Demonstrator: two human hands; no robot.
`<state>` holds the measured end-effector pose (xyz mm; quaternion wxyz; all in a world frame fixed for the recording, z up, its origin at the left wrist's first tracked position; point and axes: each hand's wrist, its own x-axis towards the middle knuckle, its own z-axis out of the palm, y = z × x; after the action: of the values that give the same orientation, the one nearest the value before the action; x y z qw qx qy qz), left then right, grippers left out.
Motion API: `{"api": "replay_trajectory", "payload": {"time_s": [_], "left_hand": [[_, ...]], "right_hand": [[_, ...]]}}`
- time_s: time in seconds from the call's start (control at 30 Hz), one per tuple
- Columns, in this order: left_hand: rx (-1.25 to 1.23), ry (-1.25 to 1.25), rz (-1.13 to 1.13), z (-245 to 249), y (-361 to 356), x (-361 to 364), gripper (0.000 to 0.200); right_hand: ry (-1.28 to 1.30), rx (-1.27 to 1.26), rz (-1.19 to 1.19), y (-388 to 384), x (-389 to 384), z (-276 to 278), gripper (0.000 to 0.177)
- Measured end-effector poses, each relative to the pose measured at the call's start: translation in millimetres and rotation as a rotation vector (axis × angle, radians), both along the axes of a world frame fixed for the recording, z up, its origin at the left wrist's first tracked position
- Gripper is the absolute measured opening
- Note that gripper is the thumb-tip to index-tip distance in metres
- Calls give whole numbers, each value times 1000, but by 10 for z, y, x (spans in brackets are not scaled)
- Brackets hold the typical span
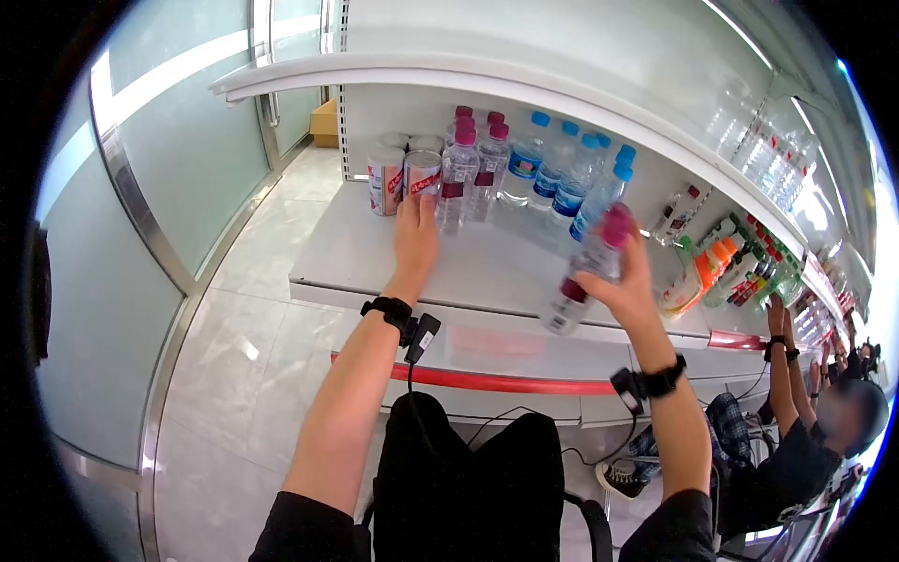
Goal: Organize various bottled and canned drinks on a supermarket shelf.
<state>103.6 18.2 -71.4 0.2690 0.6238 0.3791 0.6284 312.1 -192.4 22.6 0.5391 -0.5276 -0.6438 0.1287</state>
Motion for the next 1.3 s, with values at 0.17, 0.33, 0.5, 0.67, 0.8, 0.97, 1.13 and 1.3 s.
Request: {"api": "replay_trajectory", "payload": {"time_s": [0.17, 0.33, 0.5, 0.67, 0.8, 0.97, 1.13, 1.3], "left_hand": [[22, -33, -10, -65, 101, 6, 45], [36, -22, -34, -48, 85, 8, 47], [78, -54, -54, -30, 30, 33, 44], [67, -51, -57, -23, 51, 44, 43], [32, -1, -114, -25, 79, 27, 40], [-30, 29, -165, -30, 46, 43, 36], [155, 129, 26, -121, 105, 66, 38], [84, 135, -35, -127, 153, 58, 35]], "right_hand": [[-209, 77, 97, 988, -169, 16, 60], [112, -72, 183, 1361, -294, 32, 55], [344, -53, 181, 1282, -107, -229, 60], [472, 17, 110, 1093, -189, -369, 68], [280, -138, 36, 1080, -216, -389, 67], [202, -224, 69, 1166, -258, -503, 62], [221, -266, 27, 1197, -360, -527, 59], [127, -209, 45, 1209, -388, -493, 57]]}}
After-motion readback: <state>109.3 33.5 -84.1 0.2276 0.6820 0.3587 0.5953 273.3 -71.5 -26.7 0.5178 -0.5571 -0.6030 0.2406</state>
